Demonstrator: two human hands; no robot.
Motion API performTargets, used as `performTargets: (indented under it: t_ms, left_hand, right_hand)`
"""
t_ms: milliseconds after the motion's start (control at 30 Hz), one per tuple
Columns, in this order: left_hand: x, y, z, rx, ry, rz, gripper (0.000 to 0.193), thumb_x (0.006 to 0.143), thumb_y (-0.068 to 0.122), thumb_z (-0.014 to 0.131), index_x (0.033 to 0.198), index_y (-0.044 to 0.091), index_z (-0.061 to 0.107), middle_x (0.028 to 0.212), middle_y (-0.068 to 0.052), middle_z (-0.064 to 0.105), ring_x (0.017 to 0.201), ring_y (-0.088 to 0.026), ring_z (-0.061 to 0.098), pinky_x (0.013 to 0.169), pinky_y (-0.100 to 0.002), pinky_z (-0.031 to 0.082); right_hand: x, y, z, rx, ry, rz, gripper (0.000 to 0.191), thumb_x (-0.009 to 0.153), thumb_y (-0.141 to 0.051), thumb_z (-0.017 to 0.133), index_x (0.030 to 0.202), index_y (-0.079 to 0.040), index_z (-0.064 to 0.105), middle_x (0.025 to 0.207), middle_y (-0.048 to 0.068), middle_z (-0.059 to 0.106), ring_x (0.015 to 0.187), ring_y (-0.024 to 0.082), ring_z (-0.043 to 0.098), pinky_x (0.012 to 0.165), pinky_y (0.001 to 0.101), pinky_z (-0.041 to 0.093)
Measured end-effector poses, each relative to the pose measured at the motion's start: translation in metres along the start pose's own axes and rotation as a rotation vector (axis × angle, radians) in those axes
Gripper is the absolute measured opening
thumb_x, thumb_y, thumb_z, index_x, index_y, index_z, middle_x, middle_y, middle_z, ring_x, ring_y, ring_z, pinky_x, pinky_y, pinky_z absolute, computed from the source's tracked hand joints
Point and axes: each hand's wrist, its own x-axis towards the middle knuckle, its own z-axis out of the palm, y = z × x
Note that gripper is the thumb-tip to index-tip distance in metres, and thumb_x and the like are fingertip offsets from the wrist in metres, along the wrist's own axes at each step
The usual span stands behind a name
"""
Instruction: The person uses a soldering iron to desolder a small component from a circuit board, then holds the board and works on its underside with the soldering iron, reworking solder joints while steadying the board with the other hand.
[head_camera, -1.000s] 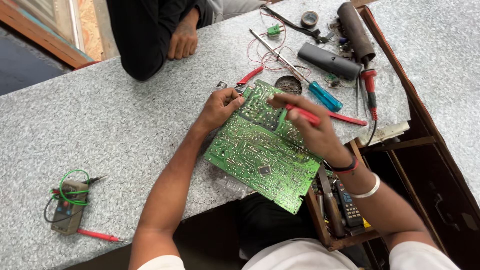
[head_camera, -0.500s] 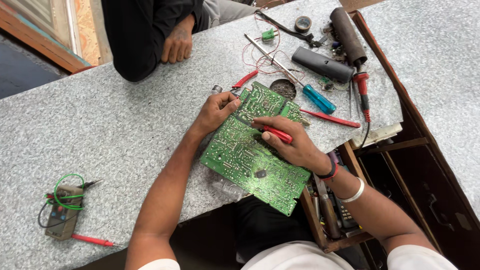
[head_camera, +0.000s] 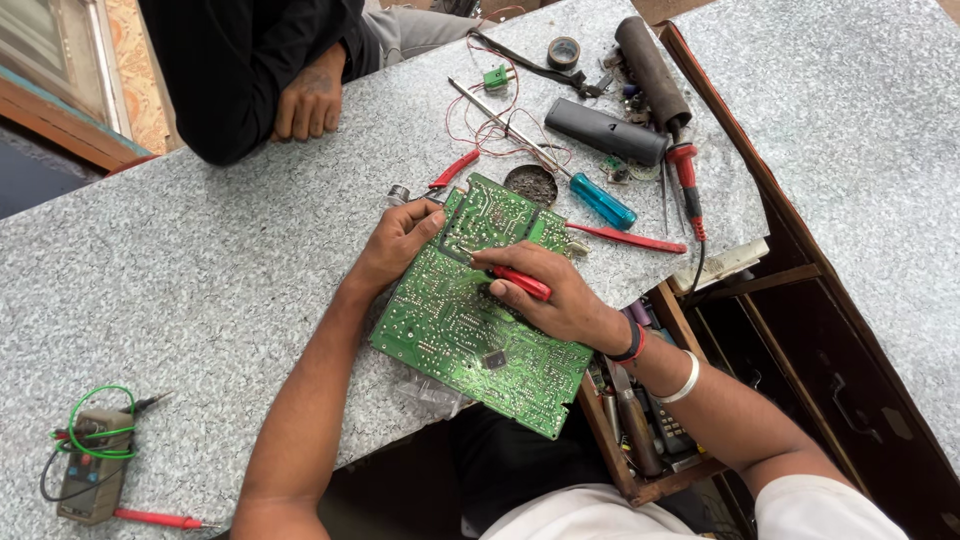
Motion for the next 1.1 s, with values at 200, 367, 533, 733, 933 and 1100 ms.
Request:
performTargets:
  t_ms: [200,367,533,733,933,1100]
  left_hand:
    - [0.000,-0.007,-0.003,-0.018,-0.010,0.017,0.027,0.107,0.025,0.059,0.115,0.000,0.067,0.092,0.001,0.070,0.079,-0.002,0.061,0.068,-0.021,0.052]
    - [0.002,-0.007,0.003,-0.218,-0.120,0.044,0.057,0.097,0.026,0.071,0.143,0.001,0.049,0.126,-0.010,0.064,0.111,-0.013,0.065,0.094,-0.029,0.057]
    - [-0.009,0.002,0.015,-0.364,-0.170,-0.229,0.082,0.083,0.018,0.069,0.156,0.003,0.034,0.131,-0.015,0.061,0.112,-0.021,0.066,0.093,-0.034,0.058]
    - [-0.011,0.014,0.018,-0.369,-0.169,-0.252,0.082,0.082,0.016,0.066,0.156,0.004,0.034,0.129,-0.016,0.062,0.107,-0.021,0.067,0.090,-0.035,0.057]
    - [-0.015,0.018,0.019,-0.335,-0.187,-0.218,0.079,0.082,0.013,0.065,0.155,0.000,0.038,0.128,-0.016,0.064,0.107,-0.020,0.067,0.091,-0.034,0.058]
    - [-0.020,0.018,0.019,-0.382,-0.167,-0.251,0.080,0.081,0.014,0.068,0.154,0.000,0.039,0.126,-0.015,0.064,0.106,-0.020,0.067,0.091,-0.034,0.058]
  right_hand:
    - [-0.002,0.000,0.001,-0.007,0.005,-0.016,0.037,0.104,-0.029,0.063,0.133,-0.007,0.065,0.118,0.007,0.073,0.106,0.022,0.069,0.094,0.0369,0.055]
    - [-0.004,0.003,0.003,-0.002,0.050,-0.077,0.036,0.105,-0.026,0.064,0.134,-0.006,0.063,0.122,0.008,0.073,0.111,0.024,0.068,0.099,0.0384,0.053]
    - [-0.006,0.008,0.004,-0.037,0.038,-0.107,0.036,0.105,-0.023,0.063,0.136,-0.006,0.062,0.123,0.009,0.072,0.112,0.025,0.068,0.101,0.0399,0.052]
    - [-0.008,0.009,0.003,0.158,0.117,-0.018,0.049,0.110,-0.027,0.059,0.153,-0.005,0.049,0.143,0.013,0.062,0.128,0.024,0.062,0.108,0.0393,0.051]
    - [-0.011,0.006,-0.019,0.343,0.395,-0.215,0.062,0.114,-0.040,0.055,0.164,-0.012,0.030,0.166,0.011,0.043,0.145,0.022,0.050,0.102,0.0332,0.053]
    - [-0.010,0.007,-0.013,0.221,0.254,-0.081,0.055,0.109,-0.037,0.057,0.155,-0.009,0.048,0.152,0.011,0.057,0.135,0.021,0.059,0.102,0.0330,0.054]
